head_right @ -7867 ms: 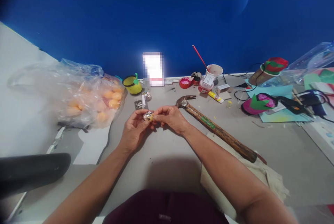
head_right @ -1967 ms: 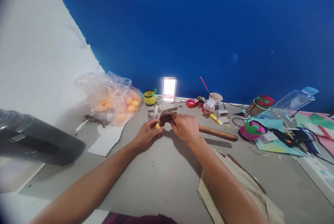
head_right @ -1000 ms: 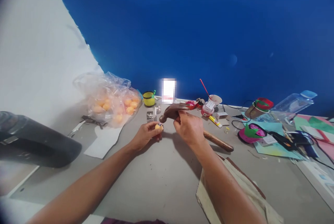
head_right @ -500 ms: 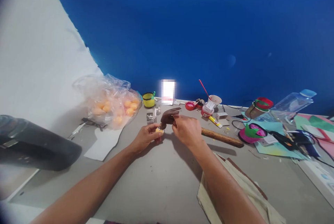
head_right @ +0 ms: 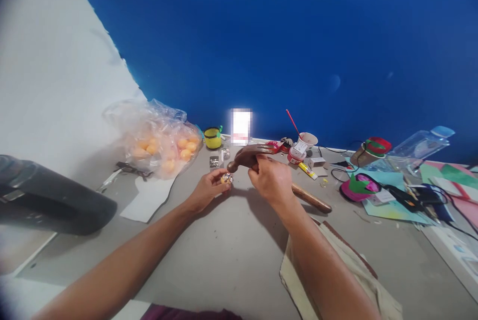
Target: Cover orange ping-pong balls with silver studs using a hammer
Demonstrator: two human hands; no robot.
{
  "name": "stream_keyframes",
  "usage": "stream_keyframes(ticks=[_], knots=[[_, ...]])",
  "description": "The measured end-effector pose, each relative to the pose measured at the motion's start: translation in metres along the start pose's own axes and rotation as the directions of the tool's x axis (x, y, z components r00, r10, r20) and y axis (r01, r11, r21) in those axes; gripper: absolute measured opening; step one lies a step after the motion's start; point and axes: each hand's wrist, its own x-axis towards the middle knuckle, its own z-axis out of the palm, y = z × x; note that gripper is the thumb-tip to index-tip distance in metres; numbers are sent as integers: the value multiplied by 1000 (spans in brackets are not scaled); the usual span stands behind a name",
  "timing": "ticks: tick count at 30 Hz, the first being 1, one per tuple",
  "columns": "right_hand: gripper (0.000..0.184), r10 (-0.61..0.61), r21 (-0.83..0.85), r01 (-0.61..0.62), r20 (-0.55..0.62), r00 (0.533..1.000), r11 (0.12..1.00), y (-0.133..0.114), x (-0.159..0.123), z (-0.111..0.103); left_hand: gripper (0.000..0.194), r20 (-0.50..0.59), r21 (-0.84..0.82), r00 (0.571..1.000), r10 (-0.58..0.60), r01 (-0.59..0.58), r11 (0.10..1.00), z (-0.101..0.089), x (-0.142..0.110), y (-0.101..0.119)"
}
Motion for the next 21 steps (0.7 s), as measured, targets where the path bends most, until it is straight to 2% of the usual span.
stream_keyframes(ticks=[5,9,11,14,16,17,21], knots=[[20,-147,5,147,87,985,989,-2,-1,3,53,-3,60,1000,-14,14,998,-3,2,-2],[19,-4,-24,3,-30,1000,1000,-2,-1,0,62,-47,103,999,19,-14,995,0,1,0],[20,18,-17,-19,-39,999,1000,-4,-2,0,57,-48,102,998,30,-25,994,2,1,1],[20,-113,13,113,33,993,994,-7,-4,4,43,-29,119,999,37,-33,992,3,0,1],[20,-171,13,170,42,984,985,-7,-5,4,42,-23,133,999,44,-41,990,3,-1,2],[19,-154,1,154,19,988,988,-6,-5,2,44,-21,139,999,47,-44,989,3,-2,2],[20,31,-58,-38,-110,993,998,-3,-4,-7,51,0,147,999,40,-40,988,2,-3,3]])
